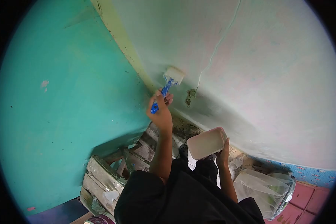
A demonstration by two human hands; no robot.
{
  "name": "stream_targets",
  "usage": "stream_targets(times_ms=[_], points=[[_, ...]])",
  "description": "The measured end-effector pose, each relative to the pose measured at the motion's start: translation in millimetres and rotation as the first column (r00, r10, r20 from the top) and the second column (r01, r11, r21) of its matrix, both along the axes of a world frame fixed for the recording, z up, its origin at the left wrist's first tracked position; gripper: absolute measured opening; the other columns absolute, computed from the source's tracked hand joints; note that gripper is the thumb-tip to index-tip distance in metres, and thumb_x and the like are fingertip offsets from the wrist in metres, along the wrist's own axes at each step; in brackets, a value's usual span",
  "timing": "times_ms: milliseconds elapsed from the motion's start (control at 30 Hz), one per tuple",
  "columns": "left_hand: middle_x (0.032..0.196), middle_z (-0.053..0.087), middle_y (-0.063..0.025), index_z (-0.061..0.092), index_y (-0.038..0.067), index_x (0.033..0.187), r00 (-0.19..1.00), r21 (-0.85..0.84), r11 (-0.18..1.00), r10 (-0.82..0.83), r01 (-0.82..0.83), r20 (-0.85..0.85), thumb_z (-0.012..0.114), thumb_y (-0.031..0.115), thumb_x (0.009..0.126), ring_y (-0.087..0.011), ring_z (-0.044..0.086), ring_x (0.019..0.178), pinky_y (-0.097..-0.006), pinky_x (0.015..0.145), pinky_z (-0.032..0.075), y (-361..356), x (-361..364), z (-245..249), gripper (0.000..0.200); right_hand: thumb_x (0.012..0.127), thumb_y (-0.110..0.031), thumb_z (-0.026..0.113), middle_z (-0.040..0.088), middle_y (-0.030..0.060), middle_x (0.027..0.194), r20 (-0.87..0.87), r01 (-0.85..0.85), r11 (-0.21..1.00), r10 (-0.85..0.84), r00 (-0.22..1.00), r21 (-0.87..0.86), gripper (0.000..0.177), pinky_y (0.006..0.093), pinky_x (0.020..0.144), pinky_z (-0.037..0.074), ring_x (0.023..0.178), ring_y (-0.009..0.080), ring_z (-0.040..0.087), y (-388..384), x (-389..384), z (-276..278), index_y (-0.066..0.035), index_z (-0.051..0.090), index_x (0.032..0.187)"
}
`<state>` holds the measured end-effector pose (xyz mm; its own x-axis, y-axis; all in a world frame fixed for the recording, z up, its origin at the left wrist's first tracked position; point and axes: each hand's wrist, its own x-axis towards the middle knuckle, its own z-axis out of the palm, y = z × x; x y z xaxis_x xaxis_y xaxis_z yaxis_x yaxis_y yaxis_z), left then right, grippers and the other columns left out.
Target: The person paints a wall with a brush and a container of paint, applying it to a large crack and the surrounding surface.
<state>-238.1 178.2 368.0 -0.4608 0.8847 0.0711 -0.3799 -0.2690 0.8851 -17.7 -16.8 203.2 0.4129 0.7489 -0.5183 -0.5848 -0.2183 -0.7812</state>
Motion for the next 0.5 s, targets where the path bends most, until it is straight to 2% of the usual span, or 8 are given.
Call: stream_targets(times_ms=[100,167,200,300,367,500], points=[[0.095,0.069,-0.0151,0.061,-0.008,0.113,0.997,0.046,0.996,0.07,-0.071,0.019,0.058,0.034,0.098,-0.0228,0.069,0.082,-0.0276,0.068,0.054,-3,-2,22,0.044,0.1,-0.056,0.038,0.057,0.0117,0.125,0.006,-0.018,1.0,0.018,1.0,-0.003,0.062,0.0406,0.091,0.05,0.112,0.0233,0.058,1,-2,-1,-0.007,0.043,0.138],[0.098,0.069,-0.0146,0.062,-0.006,0.115,0.999,0.043,0.999,0.031,-0.031,0.018,0.057,0.036,0.098,-0.0226,0.069,0.085,-0.0283,0.069,0.054,6,-6,-6,0.045,0.101,-0.052,0.039,0.055,0.0118,0.121,0.004,-0.024,1.0,0.024,1.0,0.003,0.058,0.038,0.085,0.053,0.111,0.0212,0.057,1,-4,2,-0.006,0.044,0.135],[0.099,0.069,-0.0143,0.062,-0.006,0.115,1.0,0.038,0.999,0.009,-0.01,0.019,0.057,0.037,0.098,-0.0225,0.069,0.086,-0.0286,0.069,0.054,9,-6,-29,0.046,0.101,-0.054,0.038,0.056,0.0116,0.123,0.012,-0.048,0.999,0.049,0.999,-0.019,0.059,0.0386,0.087,0.052,0.111,0.0216,0.058,-1,-3,0,-0.006,0.044,0.136],[0.102,0.069,-0.0135,0.062,-0.004,0.115,0.997,-0.14,0.99,-0.014,0.024,0.077,0.059,0.034,0.098,-0.0217,0.069,0.089,-0.0298,0.071,0.055,12,-1,-123,0.042,0.101,-0.057,0.036,0.057,0.0115,0.126,0.043,-0.093,0.995,0.096,0.994,-0.047,0.063,0.0403,0.09,0.051,0.112,0.0228,0.059,-10,-1,-9,-0.008,0.043,0.139],[0.103,0.069,-0.0131,0.062,-0.003,0.116,0.997,-0.2,0.978,-0.038,0.051,0.069,0.06,0.031,0.097,-0.0213,0.069,0.092,-0.0313,0.073,0.056,4,-4,-175,0.039,0.101,-0.057,0.036,0.057,0.0119,0.127,0.078,-0.081,0.997,0.081,0.994,-0.007,0.063,0.0413,0.091,0.051,0.114,0.0234,0.058,-13,-3,-18,-0.008,0.043,0.14],[0.107,0.069,-0.0146,0.061,-0.003,0.12,0.985,-0.327,0.934,-0.105,0.146,0.14,0.063,0.025,0.096,-0.0244,0.068,0.1,-0.0361,0.078,0.057,-6,-15,-300,0.037,0.1,-0.058,0.037,0.055,0.0127,0.13,0.109,-0.128,0.984,0.142,0.984,-0.126,0.064,0.0446,0.096,0.049,0.117,0.0251,0.057,-17,0,-23,-0.008,0.042,0.141]])
